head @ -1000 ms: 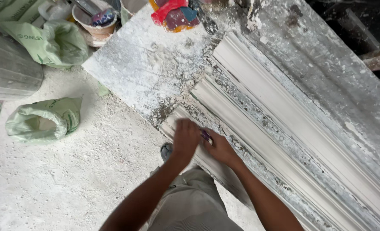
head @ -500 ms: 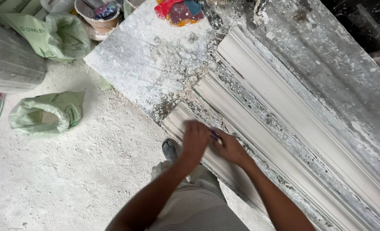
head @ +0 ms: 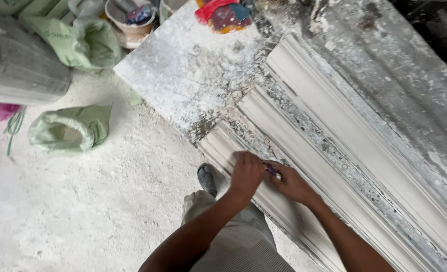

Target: The person scrapes dried plaster residue from decorative cornice moldings using a small handheld scraper, running the blade along the fluted grooves of each piece. They reposition and turn the moldings on the dust-covered work table to reach different sections and edges.

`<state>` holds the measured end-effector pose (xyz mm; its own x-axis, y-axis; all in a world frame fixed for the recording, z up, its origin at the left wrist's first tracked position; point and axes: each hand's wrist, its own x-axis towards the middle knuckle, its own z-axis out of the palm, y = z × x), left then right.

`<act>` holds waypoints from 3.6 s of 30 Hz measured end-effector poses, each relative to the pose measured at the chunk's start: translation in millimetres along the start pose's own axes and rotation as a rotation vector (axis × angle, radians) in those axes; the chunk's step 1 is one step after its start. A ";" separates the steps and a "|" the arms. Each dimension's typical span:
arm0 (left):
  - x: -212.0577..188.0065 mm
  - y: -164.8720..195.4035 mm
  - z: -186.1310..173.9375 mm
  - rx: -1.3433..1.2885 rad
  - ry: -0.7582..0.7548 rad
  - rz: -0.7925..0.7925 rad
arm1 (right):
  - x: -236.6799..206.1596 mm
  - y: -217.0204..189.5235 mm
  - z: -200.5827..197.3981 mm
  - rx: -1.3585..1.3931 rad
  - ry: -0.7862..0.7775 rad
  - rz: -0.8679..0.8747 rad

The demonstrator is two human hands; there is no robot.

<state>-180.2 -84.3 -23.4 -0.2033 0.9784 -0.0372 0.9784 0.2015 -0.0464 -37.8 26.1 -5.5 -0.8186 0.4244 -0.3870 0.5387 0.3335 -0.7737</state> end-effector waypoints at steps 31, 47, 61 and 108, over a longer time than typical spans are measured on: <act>9.7 -30.2 9.7 0.115 -0.015 -0.068 | 36.8 -13.4 17.5 -0.037 -0.015 0.274; 20.5 -41.2 18.9 0.084 -0.009 -0.230 | 65.4 -27.2 20.0 -0.018 0.081 -0.010; -1.4 -58.7 -7.3 -0.258 0.416 -0.403 | 63.1 -50.8 30.1 0.147 0.199 0.150; 129.0 -76.5 10.2 0.200 -0.182 1.518 | -216.8 112.0 153.5 -0.351 0.918 0.777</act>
<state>-281.6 26.0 -34.8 0.9300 0.2284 -0.2879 0.2438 -0.9696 0.0186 169.5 -157.8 -85.3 0.1033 0.9915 -0.0796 0.9557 -0.1211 -0.2682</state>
